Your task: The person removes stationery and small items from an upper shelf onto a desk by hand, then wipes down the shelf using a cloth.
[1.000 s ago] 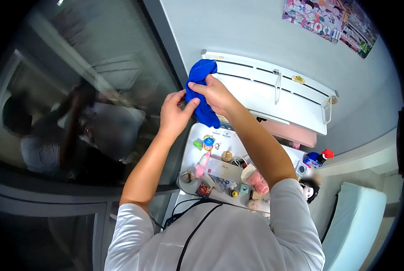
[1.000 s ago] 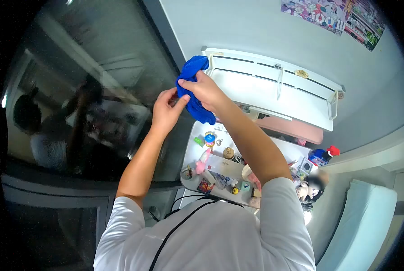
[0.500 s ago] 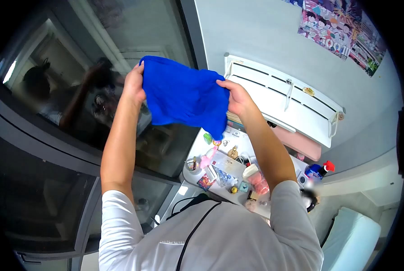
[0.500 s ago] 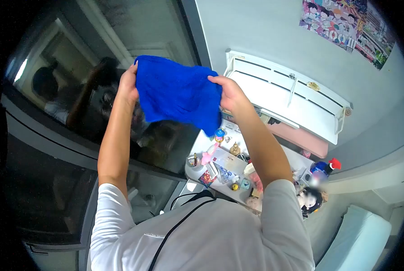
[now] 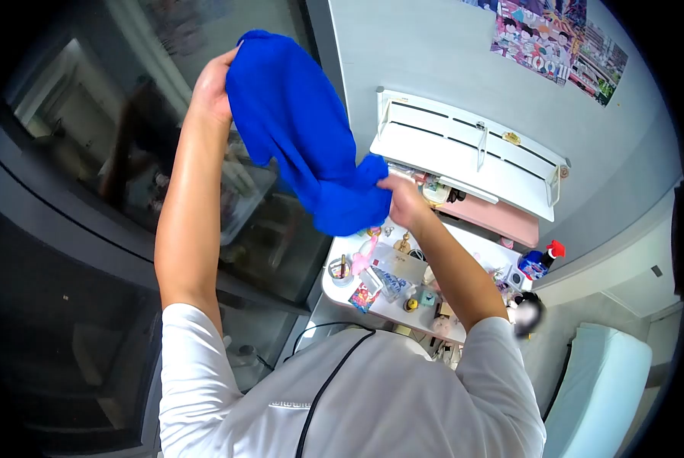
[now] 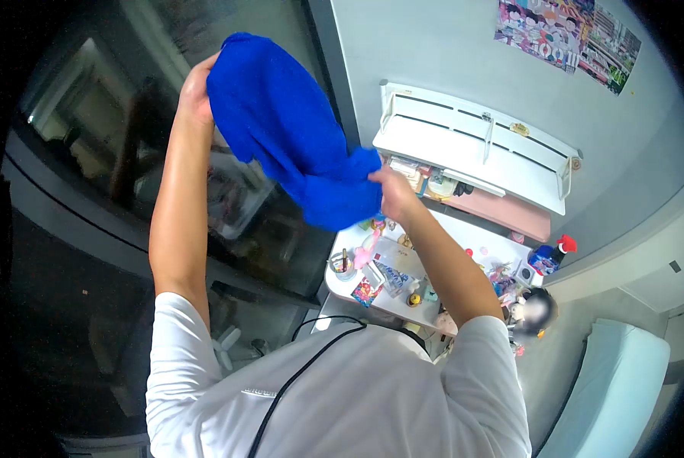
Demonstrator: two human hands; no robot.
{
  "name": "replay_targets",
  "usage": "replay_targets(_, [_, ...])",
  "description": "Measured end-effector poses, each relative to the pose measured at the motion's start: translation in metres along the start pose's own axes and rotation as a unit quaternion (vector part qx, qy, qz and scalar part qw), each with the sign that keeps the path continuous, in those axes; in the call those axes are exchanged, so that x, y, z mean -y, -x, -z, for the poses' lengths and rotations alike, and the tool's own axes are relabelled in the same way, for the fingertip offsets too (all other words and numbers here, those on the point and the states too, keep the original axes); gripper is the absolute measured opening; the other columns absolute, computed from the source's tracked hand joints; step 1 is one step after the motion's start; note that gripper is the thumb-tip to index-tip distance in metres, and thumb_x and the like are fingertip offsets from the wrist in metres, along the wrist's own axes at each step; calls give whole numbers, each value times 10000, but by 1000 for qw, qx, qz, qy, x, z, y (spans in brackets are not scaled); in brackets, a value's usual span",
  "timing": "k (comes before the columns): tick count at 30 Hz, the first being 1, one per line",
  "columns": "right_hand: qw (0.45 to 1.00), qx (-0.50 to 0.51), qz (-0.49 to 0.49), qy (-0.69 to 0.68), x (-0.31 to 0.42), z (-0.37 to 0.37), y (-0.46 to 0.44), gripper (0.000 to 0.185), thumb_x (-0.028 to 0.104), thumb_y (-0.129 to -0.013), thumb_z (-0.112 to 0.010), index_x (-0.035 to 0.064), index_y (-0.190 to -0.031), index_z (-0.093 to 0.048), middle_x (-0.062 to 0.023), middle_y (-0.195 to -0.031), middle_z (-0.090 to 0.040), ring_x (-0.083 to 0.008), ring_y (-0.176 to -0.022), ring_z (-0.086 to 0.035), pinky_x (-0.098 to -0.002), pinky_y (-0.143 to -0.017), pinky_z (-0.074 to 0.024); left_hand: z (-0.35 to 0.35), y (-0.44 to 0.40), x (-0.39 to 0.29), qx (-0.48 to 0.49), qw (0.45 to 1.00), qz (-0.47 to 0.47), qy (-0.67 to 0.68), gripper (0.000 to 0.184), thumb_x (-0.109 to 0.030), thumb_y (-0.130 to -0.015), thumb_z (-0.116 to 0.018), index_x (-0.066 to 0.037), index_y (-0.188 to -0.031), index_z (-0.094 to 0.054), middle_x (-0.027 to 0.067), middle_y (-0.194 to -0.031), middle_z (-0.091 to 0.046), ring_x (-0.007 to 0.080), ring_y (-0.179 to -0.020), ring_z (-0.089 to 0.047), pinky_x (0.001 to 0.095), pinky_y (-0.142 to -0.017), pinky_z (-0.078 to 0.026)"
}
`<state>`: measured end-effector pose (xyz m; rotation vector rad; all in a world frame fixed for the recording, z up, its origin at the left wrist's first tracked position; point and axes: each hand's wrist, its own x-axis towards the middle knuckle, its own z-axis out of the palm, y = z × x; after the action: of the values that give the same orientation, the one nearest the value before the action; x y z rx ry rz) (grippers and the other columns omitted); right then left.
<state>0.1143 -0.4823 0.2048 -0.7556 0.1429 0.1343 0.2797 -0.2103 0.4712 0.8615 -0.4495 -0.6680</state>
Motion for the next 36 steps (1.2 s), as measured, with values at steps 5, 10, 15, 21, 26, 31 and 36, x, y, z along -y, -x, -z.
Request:
replay_targets(5, [800, -14, 178, 573, -12, -27, -24, 601, 179, -880, -716, -81, -1386, -521, -167, -1241, -673, -265, -1116, -663, -384, -1038, -490, -10, 12, -22, 84, 996, 34, -5, 332, -175, -1062, -460, 90, -1135, -647, 209, -1066, -727, 299, -947, -728, 446, -882, -613])
replay_targets(10, [843, 191, 216, 455, 2, -116, -27, 559, 159, -906, -719, -72, -1382, -539, -164, -1235, -684, -254, -1096, -670, -373, -1024, -496, -13, 19, -19, 151, 987, 57, -11, 376, -163, -1080, -390, 109, -1204, -618, 238, -1131, -714, 318, -1012, -726, 454, -932, -604])
replay_targets(15, [928, 297, 76, 214, 2, -167, -13, 436, 126, -970, -671, -58, -1351, -566, -165, -1255, -685, -253, -1122, -680, -392, -1025, -522, 31, 43, -37, 31, 998, -9, 51, 424, -299, -1058, -483, 70, -1188, -646, 232, -1173, -697, 332, -1129, -666, 551, -988, -539])
replay_targets(21, [952, 256, 17, 166, 14, -234, -31, 245, 142, -998, -642, -41, -1159, -663, -155, -1092, -724, -250, -984, -721, -400, -898, -588, 96, 129, 123, -110, 978, -22, 173, 815, -668, -1009, -406, 13, -1444, -504, 198, -1416, -593, 354, -1278, -590, 490, -1130, -434])
replay_targets(26, [916, 203, -96, 334, 5, -244, -55, 218, 139, -949, -693, -36, -1079, -700, -134, -994, -745, -215, -865, -733, -367, -792, -605, 95, 185, 136, -111, 983, 57, 134, 846, -680, -983, -469, 56, -1398, -518, 211, -1356, -628, 331, -1229, -632, 473, -1074, -489])
replay_targets(31, [852, 185, -91, 482, 38, -246, -55, 254, 140, -884, -755, -50, -1045, -703, -135, -989, -744, -202, -821, -729, -345, -690, -589, 105, 210, 128, -311, 950, 33, -7, 463, -367, -1089, -476, 32, -1291, -596, 164, -1243, -689, 289, -1119, -692, 444, -990, -558])
replay_targets(36, [859, 110, -117, 487, 74, -203, -67, 343, 152, -890, -762, -90, -1121, -685, -170, -1035, -743, -235, -840, -739, -365, -680, -607, 104, 213, 108, -338, 939, 35, -59, 457, -363, -1102, -447, 34, -1286, -581, 149, -1238, -685, 277, -1082, -700, 456, -953, -566])
